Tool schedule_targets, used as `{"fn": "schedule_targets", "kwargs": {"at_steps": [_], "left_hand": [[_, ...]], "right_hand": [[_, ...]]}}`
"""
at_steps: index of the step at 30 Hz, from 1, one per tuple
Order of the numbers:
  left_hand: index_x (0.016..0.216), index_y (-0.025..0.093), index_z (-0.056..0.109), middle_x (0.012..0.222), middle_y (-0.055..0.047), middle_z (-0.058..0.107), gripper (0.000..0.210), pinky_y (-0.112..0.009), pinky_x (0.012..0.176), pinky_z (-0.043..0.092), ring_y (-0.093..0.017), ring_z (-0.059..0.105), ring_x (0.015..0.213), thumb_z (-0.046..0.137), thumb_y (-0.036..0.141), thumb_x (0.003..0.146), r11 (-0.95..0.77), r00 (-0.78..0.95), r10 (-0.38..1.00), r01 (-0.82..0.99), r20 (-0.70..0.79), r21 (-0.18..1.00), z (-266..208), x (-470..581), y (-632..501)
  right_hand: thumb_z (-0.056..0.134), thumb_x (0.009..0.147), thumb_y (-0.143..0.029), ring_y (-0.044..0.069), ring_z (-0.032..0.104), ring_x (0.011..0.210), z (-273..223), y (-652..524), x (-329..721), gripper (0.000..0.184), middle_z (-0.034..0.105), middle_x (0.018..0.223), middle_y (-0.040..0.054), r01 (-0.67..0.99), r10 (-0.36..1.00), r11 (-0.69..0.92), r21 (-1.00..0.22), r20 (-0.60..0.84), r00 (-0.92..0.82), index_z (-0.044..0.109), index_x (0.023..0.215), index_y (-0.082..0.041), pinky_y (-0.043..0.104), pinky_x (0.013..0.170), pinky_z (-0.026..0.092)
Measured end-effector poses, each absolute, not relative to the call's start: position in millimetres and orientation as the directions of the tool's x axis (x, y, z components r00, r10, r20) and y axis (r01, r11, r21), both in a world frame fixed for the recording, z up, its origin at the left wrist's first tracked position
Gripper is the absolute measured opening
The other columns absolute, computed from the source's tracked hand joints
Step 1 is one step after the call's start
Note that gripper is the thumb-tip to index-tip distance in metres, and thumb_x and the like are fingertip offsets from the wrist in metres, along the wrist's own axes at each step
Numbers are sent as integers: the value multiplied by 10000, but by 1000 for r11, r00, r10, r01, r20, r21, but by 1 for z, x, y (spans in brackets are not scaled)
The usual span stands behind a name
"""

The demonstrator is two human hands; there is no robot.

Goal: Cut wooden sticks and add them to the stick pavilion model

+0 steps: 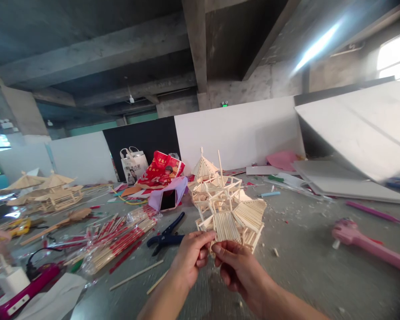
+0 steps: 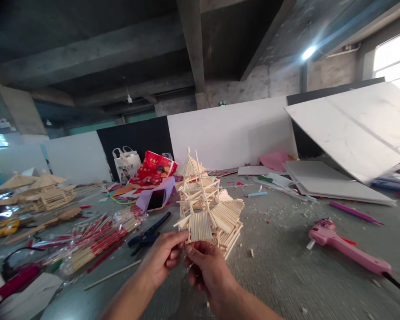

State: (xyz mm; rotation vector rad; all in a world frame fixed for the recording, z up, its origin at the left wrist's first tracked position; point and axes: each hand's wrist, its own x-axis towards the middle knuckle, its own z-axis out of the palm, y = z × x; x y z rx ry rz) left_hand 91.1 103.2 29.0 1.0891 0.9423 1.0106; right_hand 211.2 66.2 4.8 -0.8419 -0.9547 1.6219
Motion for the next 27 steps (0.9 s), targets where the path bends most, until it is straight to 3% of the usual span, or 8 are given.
{"fn": "schedule_targets", "kwargs": {"at_steps": [27], "left_hand": [[534,145,464,383,96,323,283,-165,338,83,-5,215,326,617,328,688,195,318,939,-185,-129,963,30,93,104]], "right_hand": [[610,717,-389,20,375,331,9,62,213,262,514,580,-47,-389,960,-191,-901,-89,-265,500,708,-152,147,274,185]]}}
